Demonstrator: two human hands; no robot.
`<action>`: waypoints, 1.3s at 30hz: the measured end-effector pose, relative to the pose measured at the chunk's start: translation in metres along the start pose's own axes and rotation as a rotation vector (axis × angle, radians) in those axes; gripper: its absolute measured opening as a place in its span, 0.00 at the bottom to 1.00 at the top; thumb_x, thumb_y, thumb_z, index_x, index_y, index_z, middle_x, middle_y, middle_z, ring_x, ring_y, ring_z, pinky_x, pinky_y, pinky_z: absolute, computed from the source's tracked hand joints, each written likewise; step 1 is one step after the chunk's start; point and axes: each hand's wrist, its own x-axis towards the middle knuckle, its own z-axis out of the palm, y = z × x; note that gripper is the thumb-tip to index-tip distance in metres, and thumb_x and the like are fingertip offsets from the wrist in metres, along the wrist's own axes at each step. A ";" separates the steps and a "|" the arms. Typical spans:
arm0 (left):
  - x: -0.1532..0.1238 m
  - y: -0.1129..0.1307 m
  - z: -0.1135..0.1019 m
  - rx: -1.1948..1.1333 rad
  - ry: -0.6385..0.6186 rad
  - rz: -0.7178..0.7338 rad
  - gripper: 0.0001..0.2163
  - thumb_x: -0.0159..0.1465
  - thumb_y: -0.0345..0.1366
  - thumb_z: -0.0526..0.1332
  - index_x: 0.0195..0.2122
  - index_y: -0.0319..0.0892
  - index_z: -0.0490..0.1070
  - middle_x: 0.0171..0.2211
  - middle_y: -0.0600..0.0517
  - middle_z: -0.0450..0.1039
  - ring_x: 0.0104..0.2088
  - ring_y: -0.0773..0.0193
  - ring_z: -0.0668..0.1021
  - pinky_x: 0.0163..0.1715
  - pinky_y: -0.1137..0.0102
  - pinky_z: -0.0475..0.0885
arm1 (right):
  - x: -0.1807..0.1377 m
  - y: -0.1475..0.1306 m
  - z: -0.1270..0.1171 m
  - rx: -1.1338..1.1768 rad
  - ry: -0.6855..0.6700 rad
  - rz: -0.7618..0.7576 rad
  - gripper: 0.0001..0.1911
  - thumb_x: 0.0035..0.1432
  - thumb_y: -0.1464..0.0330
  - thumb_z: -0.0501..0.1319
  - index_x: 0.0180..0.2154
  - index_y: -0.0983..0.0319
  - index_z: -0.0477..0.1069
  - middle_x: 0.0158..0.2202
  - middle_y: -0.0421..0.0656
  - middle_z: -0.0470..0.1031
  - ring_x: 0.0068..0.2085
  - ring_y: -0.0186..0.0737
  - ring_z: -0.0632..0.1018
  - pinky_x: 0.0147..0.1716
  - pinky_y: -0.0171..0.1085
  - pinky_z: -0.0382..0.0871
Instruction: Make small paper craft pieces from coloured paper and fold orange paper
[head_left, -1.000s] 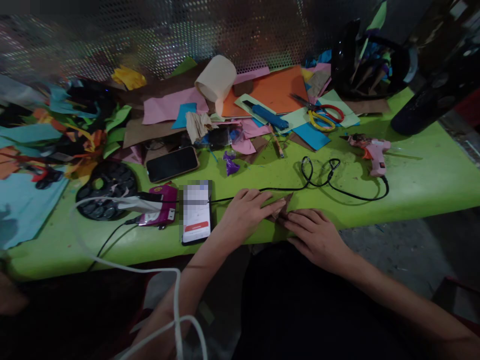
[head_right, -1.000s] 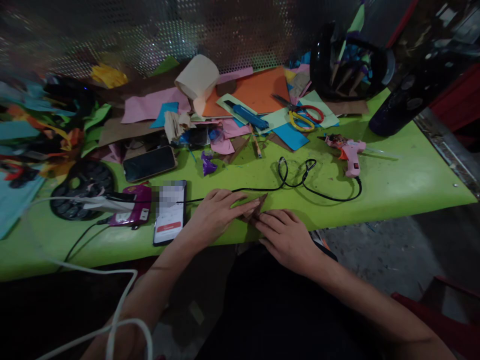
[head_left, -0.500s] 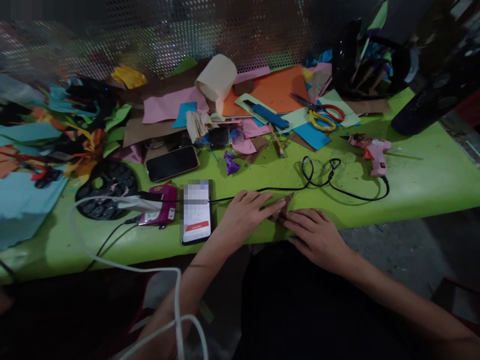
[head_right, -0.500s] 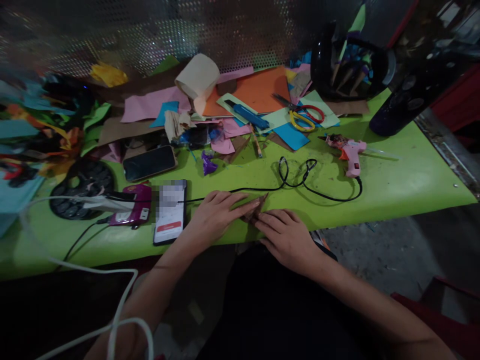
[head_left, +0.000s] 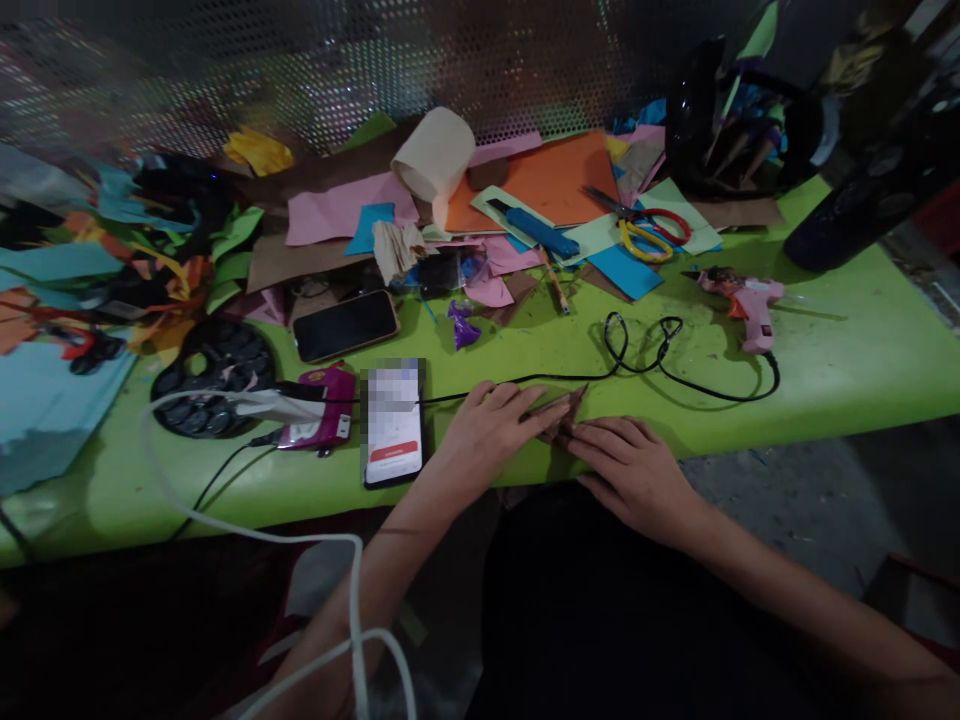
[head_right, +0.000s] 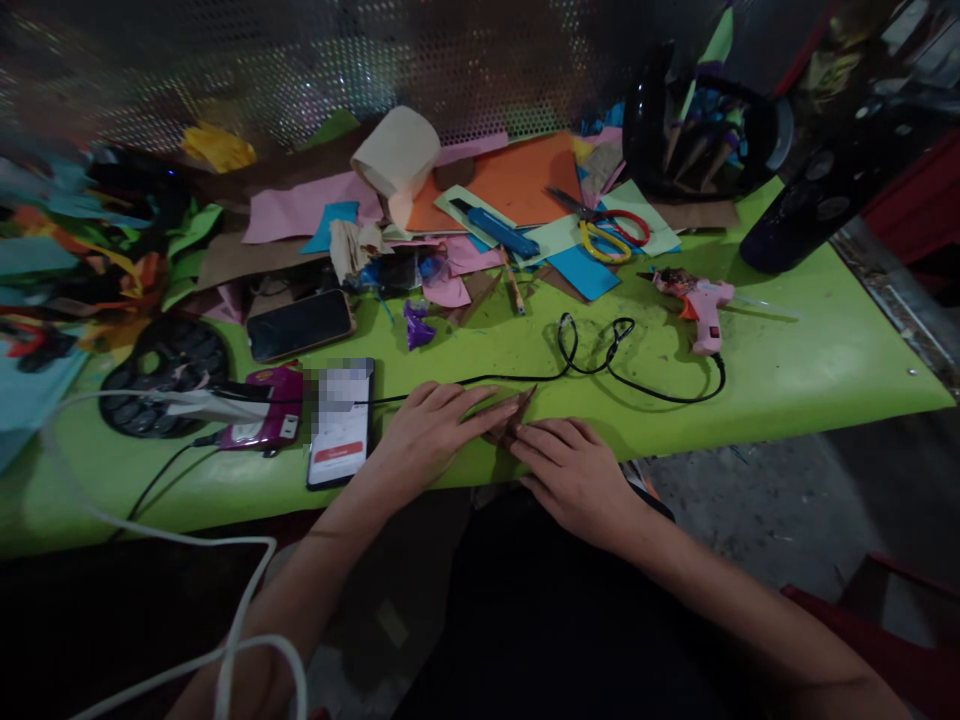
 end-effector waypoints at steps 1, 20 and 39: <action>0.000 0.000 0.000 0.004 0.002 0.003 0.24 0.69 0.30 0.56 0.65 0.54 0.60 0.58 0.48 0.71 0.49 0.57 0.72 0.47 0.61 0.65 | 0.000 0.000 0.000 0.000 0.002 0.000 0.20 0.65 0.68 0.59 0.58 0.61 0.70 0.58 0.49 0.74 0.57 0.49 0.72 0.53 0.50 0.67; 0.001 0.003 -0.002 0.034 -0.003 0.010 0.23 0.69 0.30 0.56 0.65 0.52 0.61 0.57 0.48 0.71 0.48 0.57 0.73 0.47 0.60 0.67 | 0.000 -0.001 0.001 -0.010 0.024 0.002 0.19 0.65 0.68 0.59 0.57 0.61 0.71 0.56 0.48 0.76 0.56 0.48 0.73 0.52 0.49 0.68; 0.003 0.008 -0.007 -0.012 -0.017 -0.021 0.27 0.66 0.24 0.54 0.65 0.52 0.62 0.58 0.47 0.70 0.49 0.56 0.73 0.49 0.59 0.66 | 0.000 0.000 0.001 -0.013 0.017 -0.008 0.18 0.67 0.67 0.57 0.56 0.61 0.70 0.57 0.46 0.75 0.56 0.48 0.72 0.53 0.48 0.66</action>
